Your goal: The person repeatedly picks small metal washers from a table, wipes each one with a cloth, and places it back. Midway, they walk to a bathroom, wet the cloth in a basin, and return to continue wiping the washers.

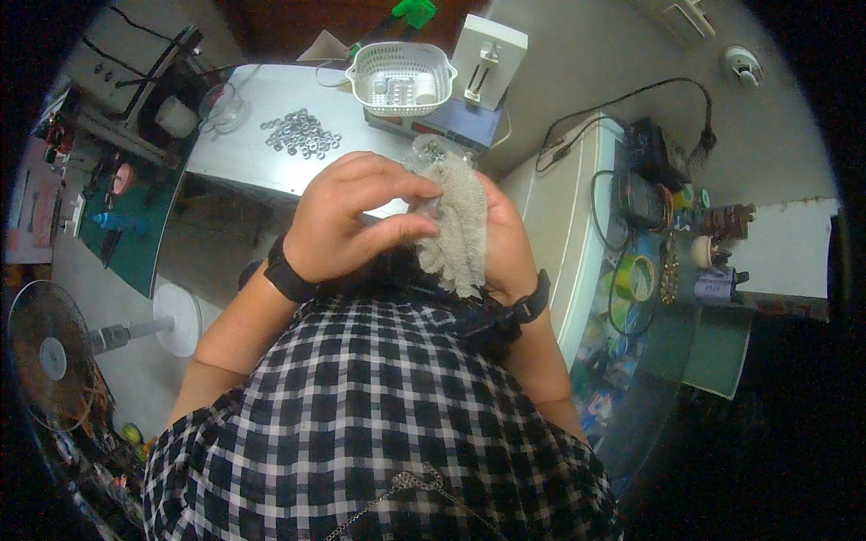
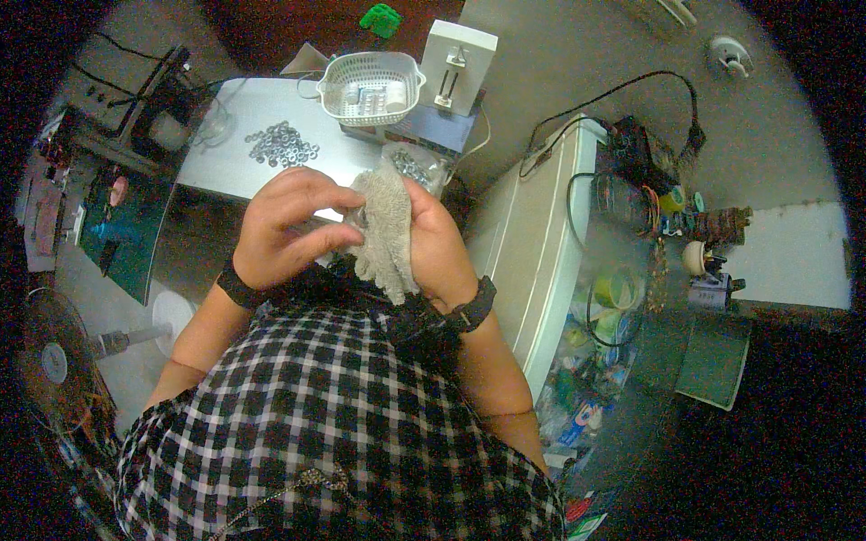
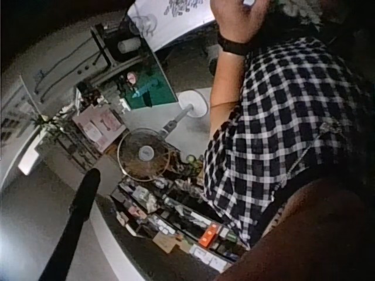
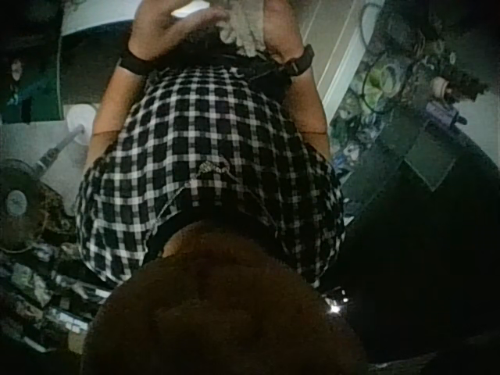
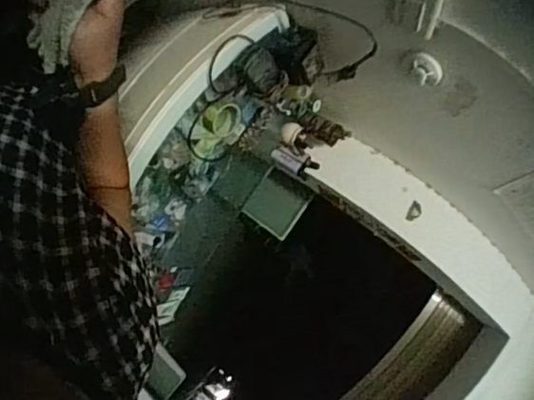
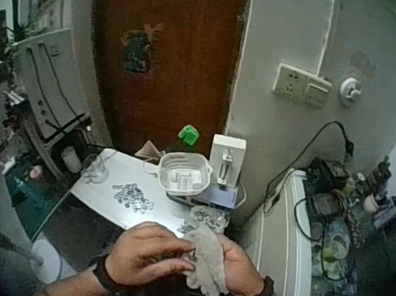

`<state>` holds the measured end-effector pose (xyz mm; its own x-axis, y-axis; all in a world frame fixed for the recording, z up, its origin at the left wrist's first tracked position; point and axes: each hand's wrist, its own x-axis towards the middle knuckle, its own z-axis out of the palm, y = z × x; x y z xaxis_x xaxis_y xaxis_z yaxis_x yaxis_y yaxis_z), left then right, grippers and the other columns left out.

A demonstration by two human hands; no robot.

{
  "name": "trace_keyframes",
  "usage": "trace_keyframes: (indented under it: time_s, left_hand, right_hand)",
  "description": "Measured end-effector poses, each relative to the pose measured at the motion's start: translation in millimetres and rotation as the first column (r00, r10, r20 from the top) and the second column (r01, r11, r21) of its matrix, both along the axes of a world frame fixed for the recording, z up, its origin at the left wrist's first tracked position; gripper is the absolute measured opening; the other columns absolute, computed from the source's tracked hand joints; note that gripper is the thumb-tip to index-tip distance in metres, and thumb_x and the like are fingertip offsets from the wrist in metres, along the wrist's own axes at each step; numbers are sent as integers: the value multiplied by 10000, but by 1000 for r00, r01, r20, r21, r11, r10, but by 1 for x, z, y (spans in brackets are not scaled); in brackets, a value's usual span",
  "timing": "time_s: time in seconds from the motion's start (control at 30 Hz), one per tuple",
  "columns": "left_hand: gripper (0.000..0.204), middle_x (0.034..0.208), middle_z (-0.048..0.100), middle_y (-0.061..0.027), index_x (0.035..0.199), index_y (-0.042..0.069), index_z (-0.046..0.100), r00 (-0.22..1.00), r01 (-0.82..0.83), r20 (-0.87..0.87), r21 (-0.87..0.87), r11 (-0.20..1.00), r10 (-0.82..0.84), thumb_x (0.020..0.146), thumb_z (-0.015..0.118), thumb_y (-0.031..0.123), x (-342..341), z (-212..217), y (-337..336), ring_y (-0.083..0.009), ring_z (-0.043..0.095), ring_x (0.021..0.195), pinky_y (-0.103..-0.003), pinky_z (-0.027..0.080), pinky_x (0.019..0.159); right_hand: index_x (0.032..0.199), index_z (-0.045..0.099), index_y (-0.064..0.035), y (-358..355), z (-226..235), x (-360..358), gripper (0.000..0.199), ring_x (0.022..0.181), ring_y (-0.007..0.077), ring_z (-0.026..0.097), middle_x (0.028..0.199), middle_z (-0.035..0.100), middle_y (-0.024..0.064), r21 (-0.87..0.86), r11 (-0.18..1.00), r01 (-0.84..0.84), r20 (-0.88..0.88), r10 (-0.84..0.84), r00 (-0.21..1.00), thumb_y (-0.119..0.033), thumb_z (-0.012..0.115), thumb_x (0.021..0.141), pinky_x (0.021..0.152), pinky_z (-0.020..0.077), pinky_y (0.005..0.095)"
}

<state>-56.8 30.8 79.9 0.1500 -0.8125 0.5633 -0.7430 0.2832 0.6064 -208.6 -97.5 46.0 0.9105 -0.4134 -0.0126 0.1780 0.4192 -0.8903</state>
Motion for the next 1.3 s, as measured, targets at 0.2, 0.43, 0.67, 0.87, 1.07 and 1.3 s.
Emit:
trace_keyframes:
  time_s: [0.2,0.43,0.67,0.87,1.07,1.3]
  left_hand:
    - [258,870,689,-68,954,74,700,999,-18,-31,21,1000,18,741,784,193,-1,-3,-1,-239,642,828,-331,489,749]
    - [238,855,689,-64,927,77,696,1000,15,-25,32,999,-14,741,789,194,-4,-4,-1,-218,645,806,-319,493,727]
    - [208,883,699,-70,947,57,691,1000,-17,-21,-30,999,16,770,763,138,7,-9,3,-181,666,786,-289,508,710]
    - [214,864,687,-72,1010,29,683,933,4,-337,355,935,123,846,710,164,34,-63,-14,-131,645,777,-270,516,731]
    - [206,829,679,-29,1009,27,681,928,27,-332,510,860,168,866,702,174,42,-128,-50,-70,606,752,-242,502,709]
    - [285,856,691,-103,1089,93,667,936,-139,-224,473,870,272,840,700,226,54,-154,-100,-215,661,765,-325,516,715]
  right_hand:
    - [1235,551,-27,2,3,-5,422,958,122,618,1103,641,43,53,999,0,7,0,1000,-35,701,841,845,518,266]
    - [1206,572,-18,2,-4,-7,382,957,120,618,1101,649,44,-74,997,-11,-4,11,1000,-36,695,846,842,523,279]
    - [1219,552,-3,-21,-16,-29,279,952,215,661,1112,653,114,34,980,195,104,-197,975,-125,488,976,824,557,332]
    - [1263,515,14,-40,-31,-68,374,999,284,647,1160,621,161,456,834,310,97,-393,914,-235,405,1007,846,555,395]
    - [1298,484,31,-42,-49,-90,389,1075,303,600,1233,583,175,567,823,27,336,-261,905,-215,422,1004,925,505,436]
    - [1319,478,23,-48,-50,-103,399,1113,332,585,1254,575,186,563,815,141,248,-329,911,-208,426,998,958,485,458]
